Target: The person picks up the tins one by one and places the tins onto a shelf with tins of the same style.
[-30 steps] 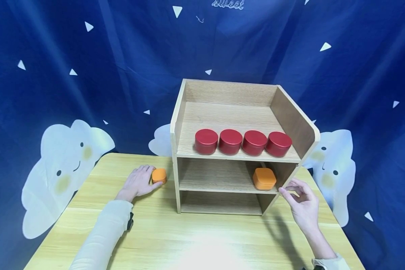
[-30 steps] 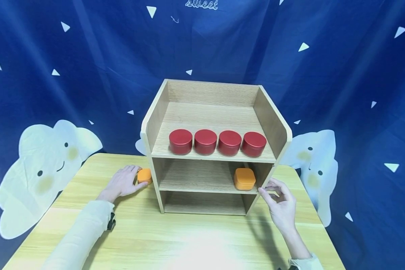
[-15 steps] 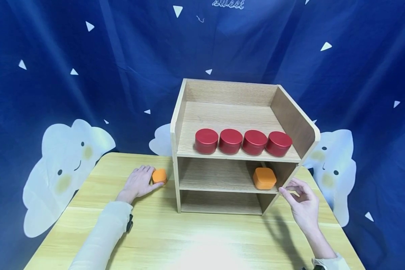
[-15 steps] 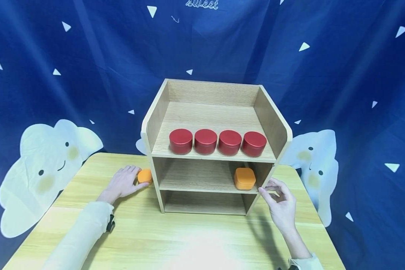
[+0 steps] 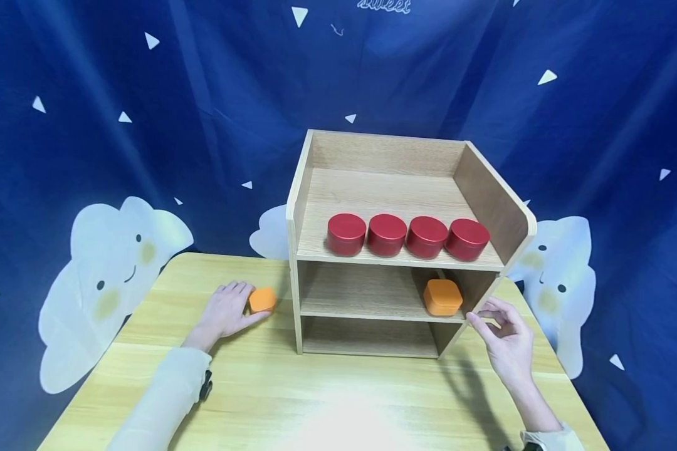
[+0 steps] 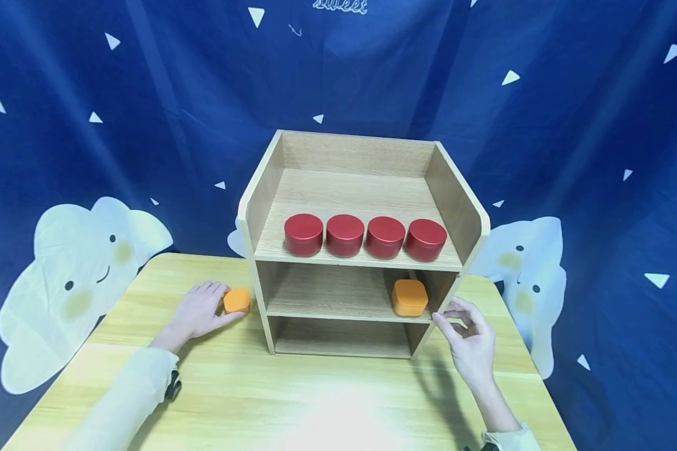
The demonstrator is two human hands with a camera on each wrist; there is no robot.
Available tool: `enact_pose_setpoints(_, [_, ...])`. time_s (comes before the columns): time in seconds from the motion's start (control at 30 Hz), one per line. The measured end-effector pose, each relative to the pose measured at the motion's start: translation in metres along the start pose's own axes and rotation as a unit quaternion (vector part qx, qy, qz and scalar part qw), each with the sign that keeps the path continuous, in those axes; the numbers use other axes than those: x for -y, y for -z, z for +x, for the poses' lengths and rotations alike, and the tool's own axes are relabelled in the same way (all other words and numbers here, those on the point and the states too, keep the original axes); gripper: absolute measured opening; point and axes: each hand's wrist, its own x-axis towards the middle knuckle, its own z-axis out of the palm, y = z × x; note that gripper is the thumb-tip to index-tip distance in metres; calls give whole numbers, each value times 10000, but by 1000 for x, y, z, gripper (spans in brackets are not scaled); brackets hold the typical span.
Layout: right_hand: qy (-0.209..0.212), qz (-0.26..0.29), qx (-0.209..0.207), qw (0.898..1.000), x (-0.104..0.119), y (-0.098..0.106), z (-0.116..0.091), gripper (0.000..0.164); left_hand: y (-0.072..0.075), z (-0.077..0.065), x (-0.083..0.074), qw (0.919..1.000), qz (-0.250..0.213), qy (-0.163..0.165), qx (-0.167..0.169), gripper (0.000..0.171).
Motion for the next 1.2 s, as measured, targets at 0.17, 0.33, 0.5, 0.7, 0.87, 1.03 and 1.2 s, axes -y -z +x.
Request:
enact_pose_setpoints(0.17, [45, 7, 24, 10000, -1, 0, 0, 48, 7, -8, -3, 9997, 8, -173, -193, 70])
enact_pose_setpoints(0.33, [72, 38, 52, 10000, -1, 0, 0, 48, 15, -18, -7, 9987, 20, -293, -409, 68])
enact_pose_setpoints(0.5, [-2, -4, -24, 10000, 0, 0, -1, 48, 22, -26, -13, 9987, 69, -295, -415, 70])
enact_pose_setpoints(0.7, [-80, -107, -91, 9999, 1, -1, -2, 47, 30, -35, -21, 9973, 105, -437, -574, 72])
enact_pose_setpoints(0.87, [-72, -92, -98, 9999, 1, -1, -2, 47, 38, -42, -29, 9952, 133, -600, -762, 71])
enact_pose_setpoints(1.03, [-42, -109, -70, 9999, 2, -1, -1, 47, 44, -47, -38, 9945, 227, -691, -748, 71])
enact_pose_setpoints(1.2, [-53, -129, -88, 9999, 2, -1, 0, 46, 48, -54, -46, 9929, 348, -830, -782, 70])
